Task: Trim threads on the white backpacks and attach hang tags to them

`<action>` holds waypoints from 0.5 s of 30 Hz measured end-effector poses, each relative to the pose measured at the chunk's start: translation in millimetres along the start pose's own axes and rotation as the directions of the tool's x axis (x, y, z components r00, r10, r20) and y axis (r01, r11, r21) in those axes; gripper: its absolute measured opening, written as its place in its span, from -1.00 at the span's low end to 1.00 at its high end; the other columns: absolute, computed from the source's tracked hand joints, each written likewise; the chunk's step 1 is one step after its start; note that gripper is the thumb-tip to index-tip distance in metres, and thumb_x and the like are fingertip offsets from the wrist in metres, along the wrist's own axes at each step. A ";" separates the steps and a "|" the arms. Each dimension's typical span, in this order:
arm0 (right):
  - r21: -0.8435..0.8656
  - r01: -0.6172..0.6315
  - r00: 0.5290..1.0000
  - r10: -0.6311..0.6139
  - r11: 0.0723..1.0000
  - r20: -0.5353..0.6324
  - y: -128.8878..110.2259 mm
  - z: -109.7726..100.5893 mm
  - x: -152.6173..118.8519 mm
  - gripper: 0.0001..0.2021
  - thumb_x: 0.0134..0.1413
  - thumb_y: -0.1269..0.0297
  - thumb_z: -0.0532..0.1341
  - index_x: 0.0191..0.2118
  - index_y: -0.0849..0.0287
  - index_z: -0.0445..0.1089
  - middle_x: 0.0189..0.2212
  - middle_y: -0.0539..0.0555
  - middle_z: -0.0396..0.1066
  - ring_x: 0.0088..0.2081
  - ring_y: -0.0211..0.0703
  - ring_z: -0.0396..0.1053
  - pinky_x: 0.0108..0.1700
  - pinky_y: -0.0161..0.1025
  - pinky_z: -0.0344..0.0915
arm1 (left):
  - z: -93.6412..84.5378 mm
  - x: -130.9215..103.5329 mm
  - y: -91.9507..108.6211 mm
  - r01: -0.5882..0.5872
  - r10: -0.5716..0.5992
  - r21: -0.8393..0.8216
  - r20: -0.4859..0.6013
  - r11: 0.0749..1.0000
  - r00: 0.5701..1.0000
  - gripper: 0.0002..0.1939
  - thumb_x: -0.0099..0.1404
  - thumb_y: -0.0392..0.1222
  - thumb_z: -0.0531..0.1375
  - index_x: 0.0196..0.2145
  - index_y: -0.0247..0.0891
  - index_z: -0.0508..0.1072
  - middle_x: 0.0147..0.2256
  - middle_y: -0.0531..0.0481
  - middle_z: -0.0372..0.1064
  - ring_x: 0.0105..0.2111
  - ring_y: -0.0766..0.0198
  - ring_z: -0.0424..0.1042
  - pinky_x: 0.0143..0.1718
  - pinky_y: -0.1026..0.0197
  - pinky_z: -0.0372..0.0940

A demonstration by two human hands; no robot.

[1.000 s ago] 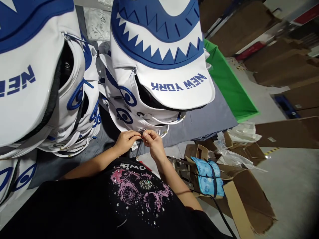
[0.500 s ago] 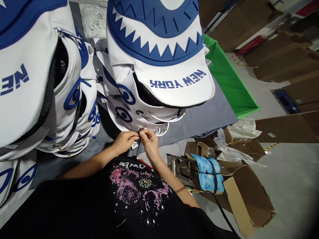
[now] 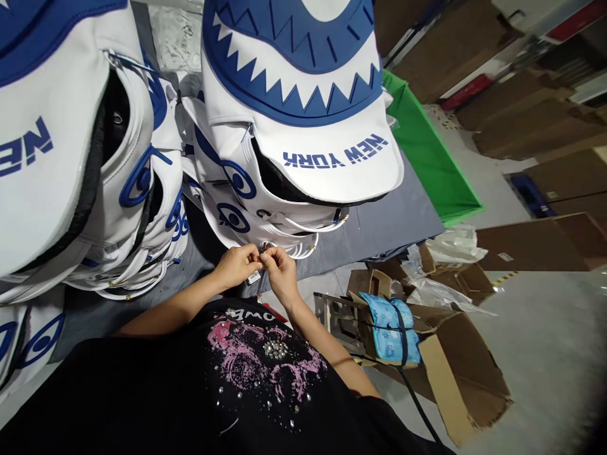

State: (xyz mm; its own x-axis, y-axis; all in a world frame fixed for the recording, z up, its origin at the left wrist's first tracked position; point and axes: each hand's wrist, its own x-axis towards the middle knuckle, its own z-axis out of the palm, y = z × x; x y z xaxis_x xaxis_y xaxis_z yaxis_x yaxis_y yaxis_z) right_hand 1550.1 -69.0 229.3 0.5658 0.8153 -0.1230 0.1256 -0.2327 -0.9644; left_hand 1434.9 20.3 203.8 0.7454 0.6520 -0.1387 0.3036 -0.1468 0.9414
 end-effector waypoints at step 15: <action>-0.092 0.058 0.998 -0.059 0.994 -0.007 4.8 0.3 -0.1 -0.84 0.04 0.17 0.23 -0.45 0.12 0.34 -0.49 -0.03 0.34 -0.40 -0.20 0.25 -0.28 -0.24 0.18 | 4.1 0.6 -1.5 -0.034 0.048 0.144 -0.095 0.989 0.994 -0.81 0.13 -0.30 0.28 -0.55 -0.24 0.34 -0.59 0.16 0.26 -0.56 0.37 0.22 -0.48 0.30 0.03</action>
State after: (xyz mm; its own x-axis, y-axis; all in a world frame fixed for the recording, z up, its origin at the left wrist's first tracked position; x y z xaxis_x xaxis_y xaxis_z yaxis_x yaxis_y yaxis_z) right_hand 1550.3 -70.0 224.6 0.5633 0.8237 -0.0645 0.2323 -0.2328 -0.9444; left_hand 1437.3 17.8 201.1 0.6996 0.7117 -0.0632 0.3599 -0.2746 0.8917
